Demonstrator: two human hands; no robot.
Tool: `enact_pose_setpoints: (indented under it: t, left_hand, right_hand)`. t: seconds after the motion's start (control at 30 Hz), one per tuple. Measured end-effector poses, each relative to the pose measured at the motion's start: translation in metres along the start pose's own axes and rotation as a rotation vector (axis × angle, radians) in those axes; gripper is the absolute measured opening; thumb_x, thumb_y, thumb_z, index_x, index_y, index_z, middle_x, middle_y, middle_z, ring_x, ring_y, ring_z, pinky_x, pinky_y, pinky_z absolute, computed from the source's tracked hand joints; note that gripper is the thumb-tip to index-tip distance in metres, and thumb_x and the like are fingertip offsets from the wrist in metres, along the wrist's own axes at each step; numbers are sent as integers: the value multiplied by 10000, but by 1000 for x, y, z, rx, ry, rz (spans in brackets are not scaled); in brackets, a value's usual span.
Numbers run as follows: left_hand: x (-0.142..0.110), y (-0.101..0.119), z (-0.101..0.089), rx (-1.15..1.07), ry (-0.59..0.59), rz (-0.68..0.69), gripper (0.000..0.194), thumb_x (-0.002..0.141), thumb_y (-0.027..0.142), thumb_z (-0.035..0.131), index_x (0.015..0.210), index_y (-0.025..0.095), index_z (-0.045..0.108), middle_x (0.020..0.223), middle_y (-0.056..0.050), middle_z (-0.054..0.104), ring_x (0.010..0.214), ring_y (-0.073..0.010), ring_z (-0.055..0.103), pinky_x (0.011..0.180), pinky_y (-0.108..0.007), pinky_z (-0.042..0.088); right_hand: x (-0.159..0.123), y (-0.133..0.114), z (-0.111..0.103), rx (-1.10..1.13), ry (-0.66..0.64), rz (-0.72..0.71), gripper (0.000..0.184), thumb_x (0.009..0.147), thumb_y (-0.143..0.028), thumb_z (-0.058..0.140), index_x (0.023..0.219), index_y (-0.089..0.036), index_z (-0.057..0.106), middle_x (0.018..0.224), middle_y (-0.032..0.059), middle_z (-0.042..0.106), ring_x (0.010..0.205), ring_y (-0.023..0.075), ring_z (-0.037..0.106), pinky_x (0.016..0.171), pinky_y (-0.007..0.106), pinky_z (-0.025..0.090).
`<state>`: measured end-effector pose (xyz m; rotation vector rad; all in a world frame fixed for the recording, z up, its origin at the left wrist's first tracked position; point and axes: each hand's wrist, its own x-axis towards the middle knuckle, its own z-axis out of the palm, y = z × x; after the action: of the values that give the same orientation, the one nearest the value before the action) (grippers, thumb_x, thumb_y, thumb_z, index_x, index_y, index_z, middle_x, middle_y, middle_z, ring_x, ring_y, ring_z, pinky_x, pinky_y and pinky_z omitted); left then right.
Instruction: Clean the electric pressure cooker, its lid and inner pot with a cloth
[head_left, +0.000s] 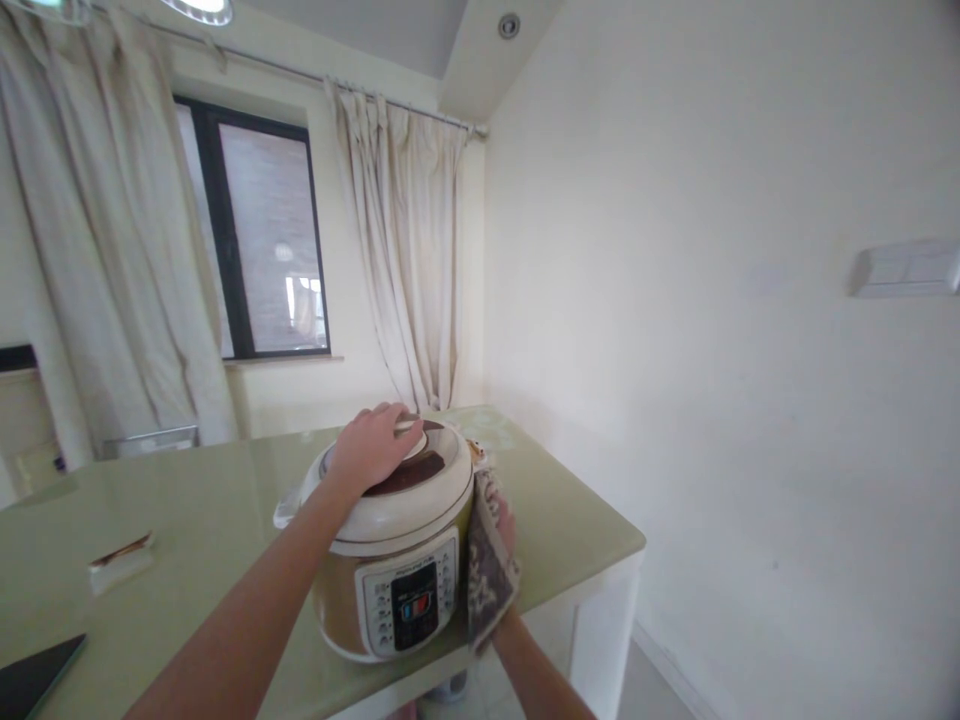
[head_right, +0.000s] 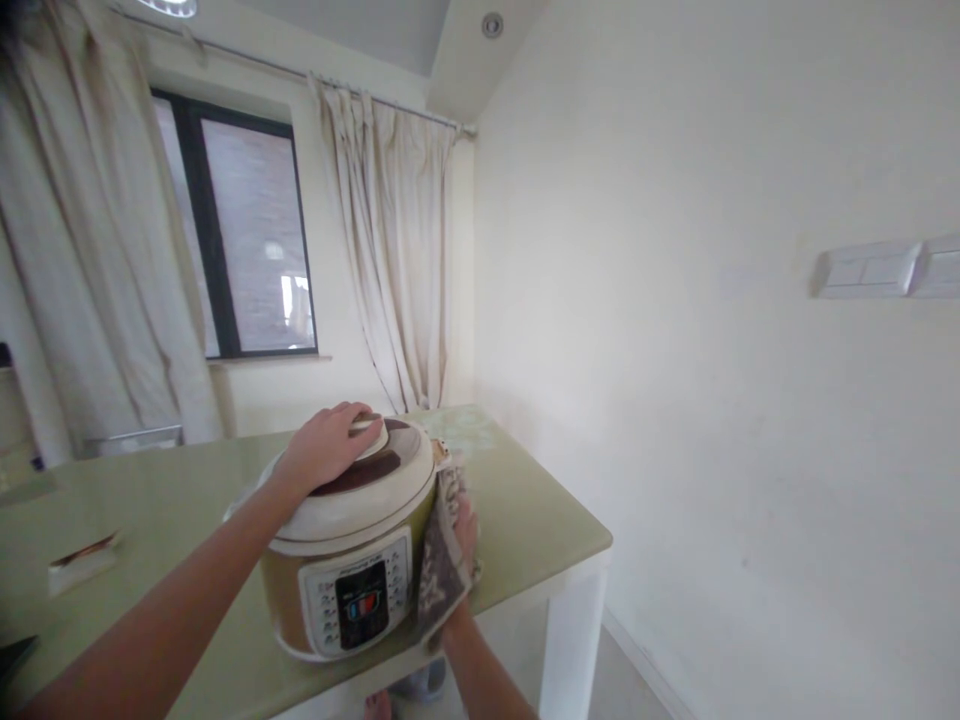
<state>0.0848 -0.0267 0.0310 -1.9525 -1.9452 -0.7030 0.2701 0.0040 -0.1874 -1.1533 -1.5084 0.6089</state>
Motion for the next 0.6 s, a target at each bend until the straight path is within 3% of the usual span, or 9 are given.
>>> enact_pose_setpoints:
  t: [0.07, 0.17, 0.23, 0.3, 0.4, 0.47, 0.53, 0.6]
  left_hand:
    - [0, -1, 0, -2, 5, 12, 457, 1017, 547, 431, 1193, 232, 712, 1267, -98, 751, 1155, -328, 683, 1004, -433, 504]
    - [1, -4, 1, -10, 8, 27, 436, 1017, 547, 444, 1171, 239, 712, 1254, -86, 756, 1150, -320, 684, 1013, -425, 498]
    - [2, -5, 2, -4, 9, 38, 419, 1018, 545, 450, 1151, 245, 711, 1244, -79, 759, 1139, -312, 686, 1007, -415, 496]
    - [2, -7, 4, 10, 10, 49, 411, 1021, 542, 446, 1137, 247, 708, 1230, -78, 761, 1129, -308, 686, 992, -411, 497]
    - [3, -8, 6, 23, 11, 58, 417, 1023, 542, 437, 1139, 244, 705, 1219, -83, 759, 1120, -307, 687, 980, -414, 498]
    - [3, -8, 5, 23, 4, 48, 415, 1020, 536, 442, 1143, 240, 705, 1224, -86, 758, 1116, -311, 687, 978, -421, 499]
    - [2, -6, 4, 15, -2, 35, 413, 1019, 531, 444, 1144, 237, 705, 1231, -86, 757, 1117, -314, 686, 979, -427, 499]
    - [1, -4, 2, 5, -4, 25, 421, 1021, 536, 438, 1148, 238, 706, 1244, -87, 755, 1124, -319, 684, 980, -432, 500]
  right_hand:
    - [-25, -4, 2, -6, 161, -6, 572, 972, -485, 475, 1511, -304, 534, 1415, 173, 623, 1392, 441, 529, 1117, 641, 434]
    - [-35, -36, -5, -43, 290, -251, 602, 988, -444, 524, 1553, -246, 467, 1560, 191, 474, 1512, 429, 350, 1211, 671, 287]
    - [-14, -68, -17, -99, 224, -431, 585, 960, -436, 606, 1507, -245, 526, 1500, 177, 511, 1452, 411, 398, 1210, 652, 285]
    - [28, -96, -30, -125, 131, -514, 509, 942, -444, 637, 1415, -258, 612, 1356, 143, 599, 1351, 373, 490, 1175, 597, 353]
    - [107, -117, -38, -112, -42, -374, 375, 956, -470, 648, 1266, -264, 694, 1194, 88, 694, 1185, 306, 618, 1093, 500, 463]
    - [152, -115, -36, -81, -205, -241, 385, 848, -499, 788, 1134, -248, 736, 1087, 70, 750, 1090, 305, 672, 1049, 495, 506]
    - [181, -105, -32, 67, -396, -88, 318, 826, -451, 818, 1041, -224, 761, 994, 65, 785, 981, 284, 721, 984, 482, 558]
    - [193, -90, -29, 228, -491, 89, 283, 823, -454, 817, 942, -202, 768, 909, 80, 799, 870, 276, 746, 906, 492, 600]
